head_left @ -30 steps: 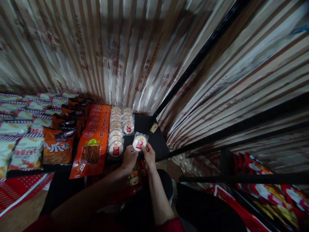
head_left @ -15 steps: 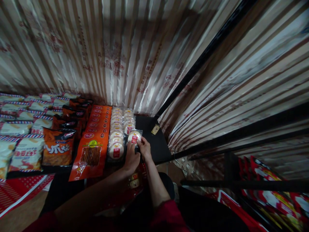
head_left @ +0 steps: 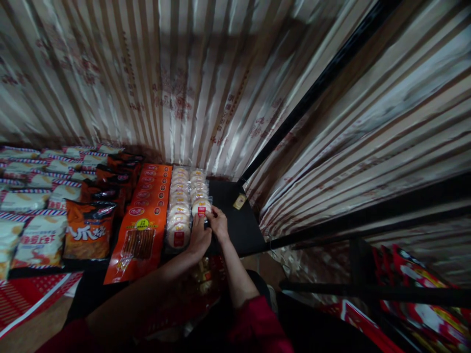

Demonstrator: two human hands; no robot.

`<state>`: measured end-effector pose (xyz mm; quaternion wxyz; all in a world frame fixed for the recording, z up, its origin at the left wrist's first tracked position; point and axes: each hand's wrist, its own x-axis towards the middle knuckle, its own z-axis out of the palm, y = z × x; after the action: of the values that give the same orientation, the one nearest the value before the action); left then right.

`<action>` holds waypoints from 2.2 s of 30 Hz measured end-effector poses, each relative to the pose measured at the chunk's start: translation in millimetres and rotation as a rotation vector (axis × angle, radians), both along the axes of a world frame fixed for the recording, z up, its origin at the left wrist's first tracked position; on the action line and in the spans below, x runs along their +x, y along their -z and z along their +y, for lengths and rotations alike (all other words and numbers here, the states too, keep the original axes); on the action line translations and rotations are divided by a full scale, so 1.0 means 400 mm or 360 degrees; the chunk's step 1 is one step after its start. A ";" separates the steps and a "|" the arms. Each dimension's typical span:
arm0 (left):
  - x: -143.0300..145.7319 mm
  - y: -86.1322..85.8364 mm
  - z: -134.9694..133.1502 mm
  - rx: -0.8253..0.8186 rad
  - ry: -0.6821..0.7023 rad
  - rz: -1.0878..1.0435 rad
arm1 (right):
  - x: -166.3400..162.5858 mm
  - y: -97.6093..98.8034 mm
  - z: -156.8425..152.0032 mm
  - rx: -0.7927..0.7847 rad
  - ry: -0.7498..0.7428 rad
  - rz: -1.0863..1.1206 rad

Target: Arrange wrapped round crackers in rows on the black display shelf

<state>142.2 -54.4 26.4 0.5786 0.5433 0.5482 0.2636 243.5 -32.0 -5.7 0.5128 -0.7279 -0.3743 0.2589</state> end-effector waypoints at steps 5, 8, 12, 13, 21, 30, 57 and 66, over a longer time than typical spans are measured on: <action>0.005 0.004 0.013 0.0001 -0.0052 0.0044 | 0.007 0.009 0.014 -0.0002 -0.0014 -0.0110; 0.006 0.000 0.013 0.0012 -0.0035 0.0027 | 0.009 0.018 0.019 0.0007 -0.0042 -0.0107; 0.009 -0.007 0.013 0.0024 -0.0070 -0.0040 | 0.005 0.024 0.019 -0.0013 -0.0071 -0.0089; 0.009 -0.008 0.013 0.0017 -0.0088 -0.0056 | 0.003 0.025 0.019 -0.0016 -0.0057 -0.0106; 0.003 -0.013 0.009 0.0066 -0.0057 -0.0015 | -0.001 0.029 0.014 0.0048 -0.0022 -0.0142; 0.015 0.005 0.021 0.0080 -0.0036 0.0000 | -0.001 0.025 0.014 0.0027 0.0011 -0.0187; -0.060 -0.026 -0.028 0.0781 0.0473 0.0219 | -0.012 0.022 0.013 0.0067 -0.0082 -0.0789; -0.071 -0.029 -0.026 0.0808 0.0496 0.0267 | -0.026 0.020 0.015 0.0084 -0.0027 -0.0894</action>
<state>114.0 -64.7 38.0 0.4105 0.7679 0.4208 0.2546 233.2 -25.8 -13.6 0.4057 -0.7543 -0.5145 0.0415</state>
